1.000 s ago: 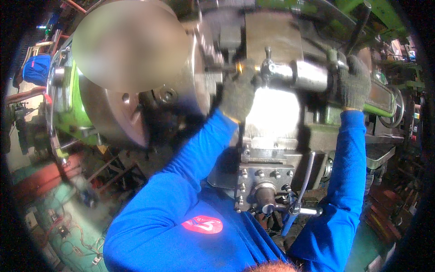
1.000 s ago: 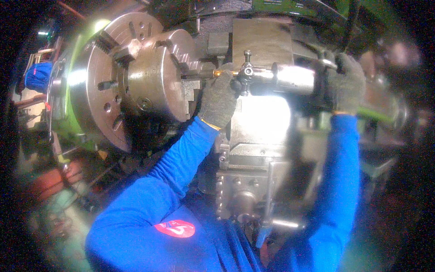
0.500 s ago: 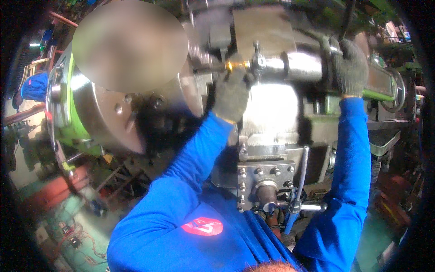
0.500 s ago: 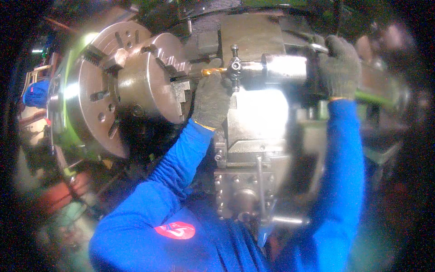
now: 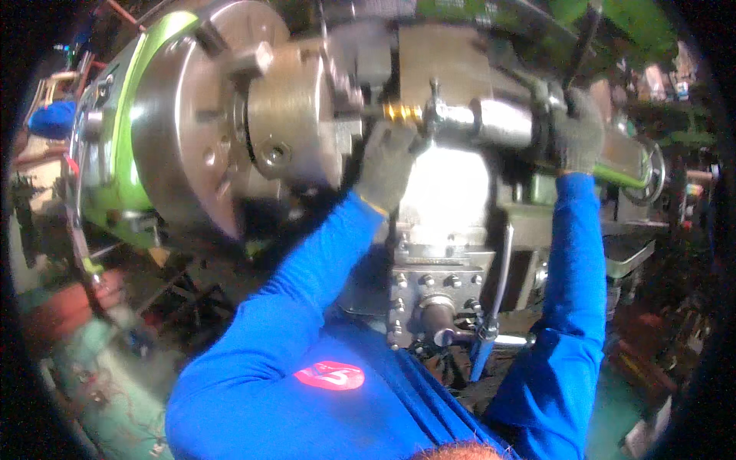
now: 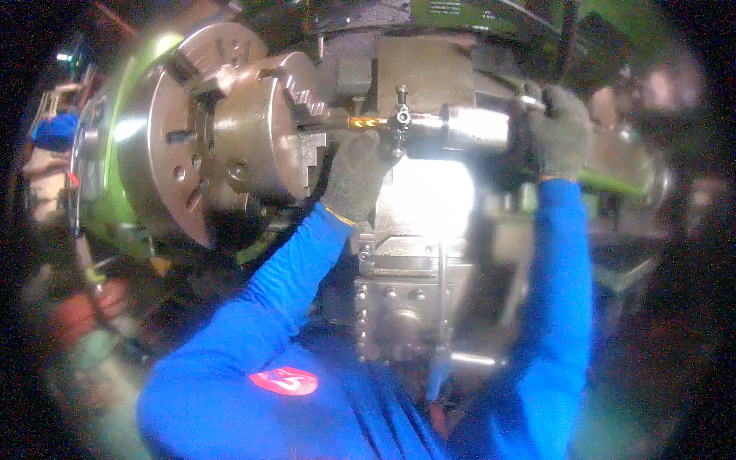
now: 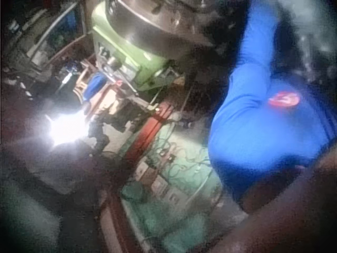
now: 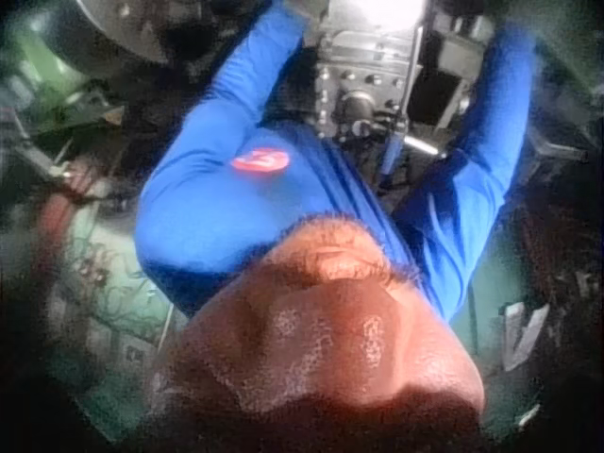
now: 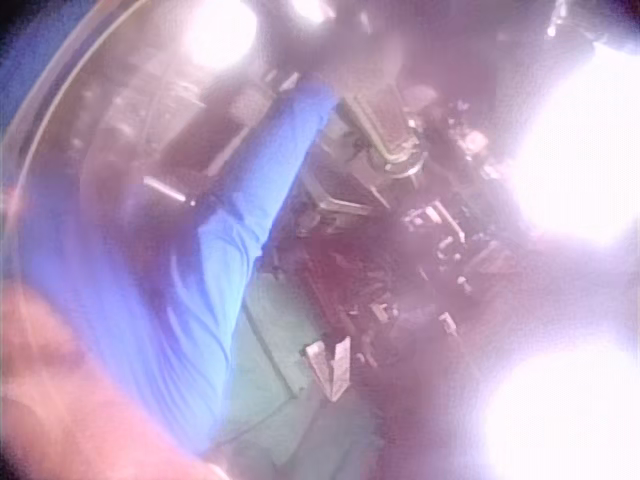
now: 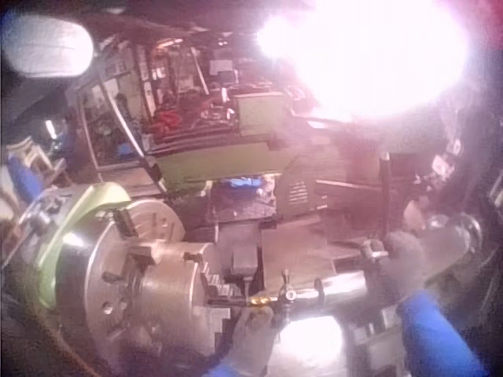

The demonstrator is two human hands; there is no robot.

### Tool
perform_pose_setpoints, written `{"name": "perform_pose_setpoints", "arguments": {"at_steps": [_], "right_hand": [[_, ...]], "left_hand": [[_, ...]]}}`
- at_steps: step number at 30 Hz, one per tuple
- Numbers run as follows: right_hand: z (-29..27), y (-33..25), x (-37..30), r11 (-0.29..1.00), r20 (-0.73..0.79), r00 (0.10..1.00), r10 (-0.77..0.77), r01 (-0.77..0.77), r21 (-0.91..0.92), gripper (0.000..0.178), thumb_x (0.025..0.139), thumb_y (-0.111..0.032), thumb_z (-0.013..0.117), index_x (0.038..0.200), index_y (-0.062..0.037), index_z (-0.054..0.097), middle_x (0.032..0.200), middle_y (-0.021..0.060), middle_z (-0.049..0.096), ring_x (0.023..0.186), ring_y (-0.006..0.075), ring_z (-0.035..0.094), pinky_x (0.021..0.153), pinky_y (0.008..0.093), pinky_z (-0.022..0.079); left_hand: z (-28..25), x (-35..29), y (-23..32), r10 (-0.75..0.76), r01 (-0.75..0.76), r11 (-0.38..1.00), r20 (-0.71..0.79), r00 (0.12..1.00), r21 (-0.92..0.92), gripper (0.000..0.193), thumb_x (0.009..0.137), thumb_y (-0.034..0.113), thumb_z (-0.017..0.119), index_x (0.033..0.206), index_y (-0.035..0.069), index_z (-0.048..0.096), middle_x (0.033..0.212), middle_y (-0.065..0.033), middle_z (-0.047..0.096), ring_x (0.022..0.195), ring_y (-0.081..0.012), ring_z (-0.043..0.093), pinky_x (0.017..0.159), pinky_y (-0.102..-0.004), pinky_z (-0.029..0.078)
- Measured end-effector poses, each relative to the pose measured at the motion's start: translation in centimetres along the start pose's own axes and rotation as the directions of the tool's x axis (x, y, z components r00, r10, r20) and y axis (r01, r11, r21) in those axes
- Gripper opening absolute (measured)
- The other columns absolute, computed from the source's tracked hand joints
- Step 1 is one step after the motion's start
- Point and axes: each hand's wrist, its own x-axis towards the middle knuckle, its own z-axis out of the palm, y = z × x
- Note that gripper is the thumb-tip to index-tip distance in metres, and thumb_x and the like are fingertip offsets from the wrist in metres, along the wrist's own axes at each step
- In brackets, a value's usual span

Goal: The person operates a green industrial lathe, using a pneumatic tool to work on a rotating metal cylinder. They adjust the tool's position and apply pressure to the spinning workpiece while wearing blue protective clothing and gloves.

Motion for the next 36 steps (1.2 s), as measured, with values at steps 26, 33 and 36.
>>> {"name": "perform_pose_setpoints", "arguments": {"at_steps": [26,33,36], "right_hand": [[-3.9,-11.1,6.9,0.718,0.415,0.658,-0.628,0.285,0.636,0.034,0.098,-0.019,0.065,0.126,-0.0009,0.063,0.112,0.0107,0.073,0.100,0.0167,0.068,0.087,0.0311,0.055],[6.3,-12.5,11.7,0.723,0.703,0.343,-0.622,-0.091,0.685,0.029,0.088,-0.001,0.064,0.117,-0.0037,0.070,0.107,0.0068,0.073,0.101,0.0121,0.064,0.092,0.0301,0.052],[8.8,-12.4,11.5,0.613,0.647,0.204,-0.735,-0.209,0.762,0.034,0.082,0.013,0.053,0.108,-0.0029,0.069,0.102,-0.0006,0.067,0.094,0.0116,0.062,0.086,0.0254,0.052]], "left_hand": [[-0.9,-0.9,3.5,-0.228,0.106,0.628,-0.052,0.972,-0.771,0.063,0.099,0.008,0.061,0.153,0.003,0.030,0.120,-0.0041,0.057,0.102,-0.0113,0.057,0.092,-0.0268,0.050],[1.3,1.2,2.7,-0.017,-0.083,0.900,-0.226,0.974,-0.427,0.034,0.103,0.010,0.055,0.136,0.004,0.051,0.118,-0.0067,0.059,0.104,-0.0131,0.058,0.089,-0.0282,0.053],[0.5,1.6,1.7,0.176,-0.143,0.971,-0.170,0.970,0.192,0.027,0.103,0.011,0.056,0.129,0.005,0.054,0.119,-0.0067,0.059,0.105,-0.0127,0.058,0.086,-0.0273,0.054]]}}
